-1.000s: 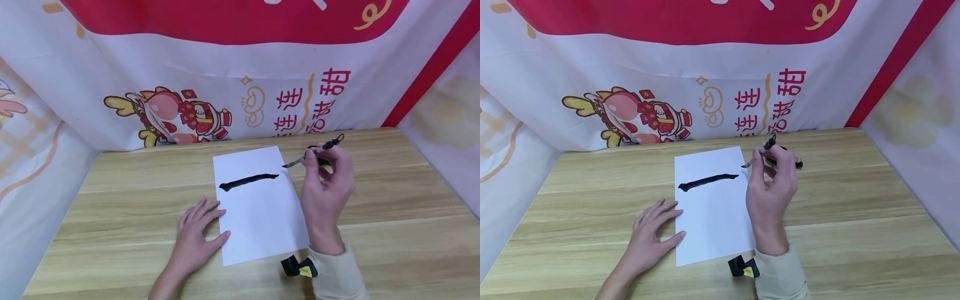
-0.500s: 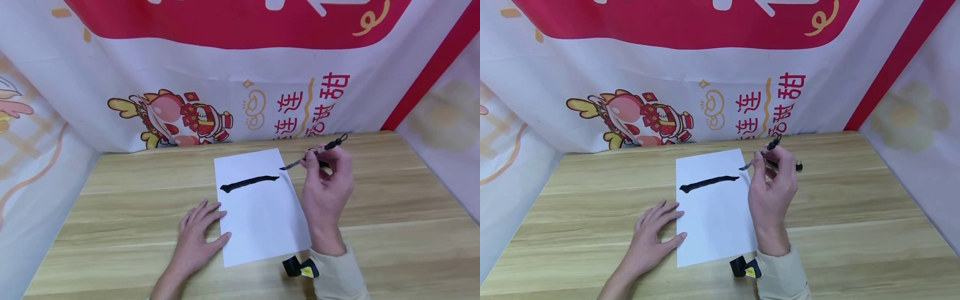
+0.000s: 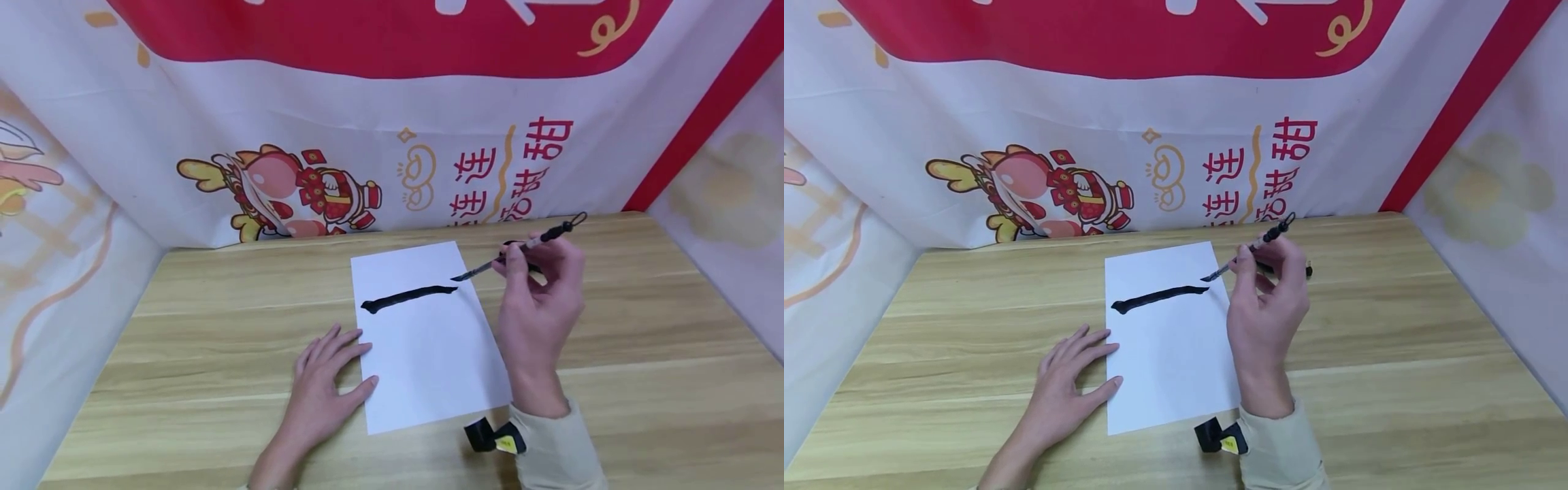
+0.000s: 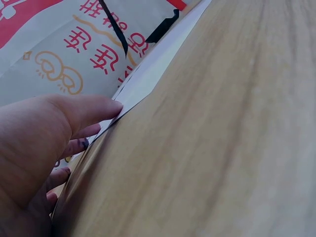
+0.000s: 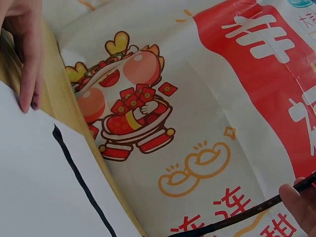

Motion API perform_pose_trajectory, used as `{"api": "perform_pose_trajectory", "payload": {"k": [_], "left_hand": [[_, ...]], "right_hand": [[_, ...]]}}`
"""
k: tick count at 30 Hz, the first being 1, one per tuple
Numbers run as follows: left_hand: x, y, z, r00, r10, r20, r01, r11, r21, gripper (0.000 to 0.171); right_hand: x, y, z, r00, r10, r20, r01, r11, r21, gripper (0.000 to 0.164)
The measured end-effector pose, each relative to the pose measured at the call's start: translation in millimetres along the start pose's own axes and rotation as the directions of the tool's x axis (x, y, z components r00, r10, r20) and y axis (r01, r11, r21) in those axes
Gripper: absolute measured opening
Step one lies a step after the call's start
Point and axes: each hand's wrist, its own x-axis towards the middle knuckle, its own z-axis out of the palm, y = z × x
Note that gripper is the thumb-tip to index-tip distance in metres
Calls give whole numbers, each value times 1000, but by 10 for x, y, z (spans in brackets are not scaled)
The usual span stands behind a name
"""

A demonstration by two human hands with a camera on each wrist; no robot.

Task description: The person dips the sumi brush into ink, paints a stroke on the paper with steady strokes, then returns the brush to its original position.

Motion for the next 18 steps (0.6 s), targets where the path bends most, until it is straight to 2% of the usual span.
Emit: {"api": "perform_pose_trajectory", "payload": {"k": [4,7,11,14,18], "left_hand": [[10,2,-9,1000,2,1,-2,1000,-1,50],[14,7,-14,1000,2,2,-2,1000,3,50],[-6,16,-8,1000,0,-6,0,1000,-5,49],[-20,20,-6,1000,-5,1,5,1000,-9,49],[-18,20,-23,1000,-6,-3,6,1000,-1,48]], "right_hand": [[11,-40,-26,999,52,17,-53,995,85,30],[43,-48,-85,994,92,55,-101,977,190,33],[141,-22,-211,988,101,117,-140,906,399,36],[230,9,-345,984,77,159,-148,851,504,38],[338,48,-530,974,31,225,-163,787,595,42]]}}
